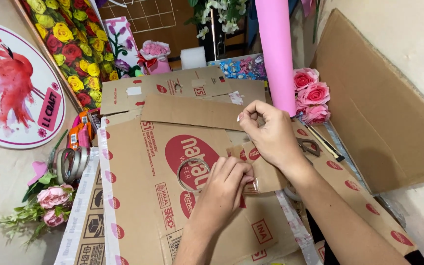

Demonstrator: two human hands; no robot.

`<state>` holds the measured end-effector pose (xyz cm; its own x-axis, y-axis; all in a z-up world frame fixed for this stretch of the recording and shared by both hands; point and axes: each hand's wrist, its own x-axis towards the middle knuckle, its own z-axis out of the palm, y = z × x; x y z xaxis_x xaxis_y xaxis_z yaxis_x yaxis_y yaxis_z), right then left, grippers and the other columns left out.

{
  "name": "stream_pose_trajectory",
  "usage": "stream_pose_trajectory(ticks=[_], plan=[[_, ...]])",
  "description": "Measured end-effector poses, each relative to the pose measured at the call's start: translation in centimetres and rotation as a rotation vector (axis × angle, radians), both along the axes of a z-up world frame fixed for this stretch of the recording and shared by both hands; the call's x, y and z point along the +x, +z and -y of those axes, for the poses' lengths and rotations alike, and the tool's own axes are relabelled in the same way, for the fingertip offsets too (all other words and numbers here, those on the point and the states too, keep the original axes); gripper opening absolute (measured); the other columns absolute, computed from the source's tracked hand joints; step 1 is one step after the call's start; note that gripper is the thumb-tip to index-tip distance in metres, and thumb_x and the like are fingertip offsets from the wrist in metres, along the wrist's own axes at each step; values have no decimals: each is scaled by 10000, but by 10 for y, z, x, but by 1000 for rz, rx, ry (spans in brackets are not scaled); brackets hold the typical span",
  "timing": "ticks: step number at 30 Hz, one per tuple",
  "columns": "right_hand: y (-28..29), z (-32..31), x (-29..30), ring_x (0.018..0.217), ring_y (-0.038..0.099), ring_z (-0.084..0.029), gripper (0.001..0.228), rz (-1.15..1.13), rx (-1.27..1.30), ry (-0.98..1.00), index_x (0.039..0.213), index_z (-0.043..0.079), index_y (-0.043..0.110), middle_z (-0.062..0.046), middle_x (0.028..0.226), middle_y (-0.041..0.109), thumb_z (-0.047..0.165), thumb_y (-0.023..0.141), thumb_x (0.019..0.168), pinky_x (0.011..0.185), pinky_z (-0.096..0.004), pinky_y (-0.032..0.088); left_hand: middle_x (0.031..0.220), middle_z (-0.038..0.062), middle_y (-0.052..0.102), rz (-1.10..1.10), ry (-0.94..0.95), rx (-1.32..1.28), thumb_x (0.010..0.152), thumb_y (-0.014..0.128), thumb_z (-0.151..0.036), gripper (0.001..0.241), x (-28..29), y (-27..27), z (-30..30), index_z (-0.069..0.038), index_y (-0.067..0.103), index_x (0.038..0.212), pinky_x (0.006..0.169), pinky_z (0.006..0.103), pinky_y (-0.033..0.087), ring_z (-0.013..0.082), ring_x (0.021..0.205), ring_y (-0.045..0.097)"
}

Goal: The person rolls a strip of cardboard into a cylindrical shape and secures it with clear adhesive tape. They then flatten the cylinder and use scissors to cut the cardboard strip.

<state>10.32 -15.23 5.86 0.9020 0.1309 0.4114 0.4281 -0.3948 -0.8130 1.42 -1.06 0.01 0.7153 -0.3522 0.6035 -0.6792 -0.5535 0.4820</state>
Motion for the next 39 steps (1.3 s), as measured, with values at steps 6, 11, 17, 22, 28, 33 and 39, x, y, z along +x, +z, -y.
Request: stream_pose_trajectory(ticks=[6,11,17,22,28,33,39], plan=[[-1,0,8,568,405,-60,195,130,-60,-36,782,100,619,47,614,490,82,658,973,525,-240,338,1036,152,521,120,78,66,1028,481,4,74,-2,2,4,-1,534,1080,768,392,370,302,888,442],[-19,3,37,541,402,-86,169,201,-77,-32,783,88,642,25,585,448,89,652,951,543,-261,373,1048,124,533,190,135,81,1046,470,-54,71,8,-14,7,-35,532,1074,793,370,421,301,945,507],[-31,16,61,580,511,-144,139,192,-102,-13,851,65,696,-52,611,547,126,662,971,584,-310,439,1026,81,554,122,24,-132,1017,603,-192,195,23,-5,-2,-73,547,1162,859,375,518,298,971,588],[-27,18,60,566,526,-156,161,181,-155,-21,833,71,688,-46,585,532,143,650,972,568,-308,434,1016,92,591,196,1,-98,986,666,-175,133,28,17,-2,-80,681,1078,852,407,562,313,976,633],[-17,16,63,558,512,-152,161,150,-157,-42,806,80,685,-19,562,512,175,675,935,577,-314,439,952,75,602,561,53,42,1076,538,-163,177,48,-1,4,-77,671,996,764,331,563,268,896,653],[-21,19,74,552,497,-141,143,172,-131,-61,803,91,699,1,552,464,168,688,923,578,-314,435,1004,96,602,468,11,19,1102,415,-89,252,29,15,4,-23,650,1040,767,351,566,287,938,639],[-47,52,108,622,530,-144,119,122,-50,-152,867,67,712,-47,611,562,153,669,937,628,-314,439,803,17,672,112,-88,-364,1013,577,-138,197,-20,10,-33,-120,699,859,749,393,599,277,752,676]])
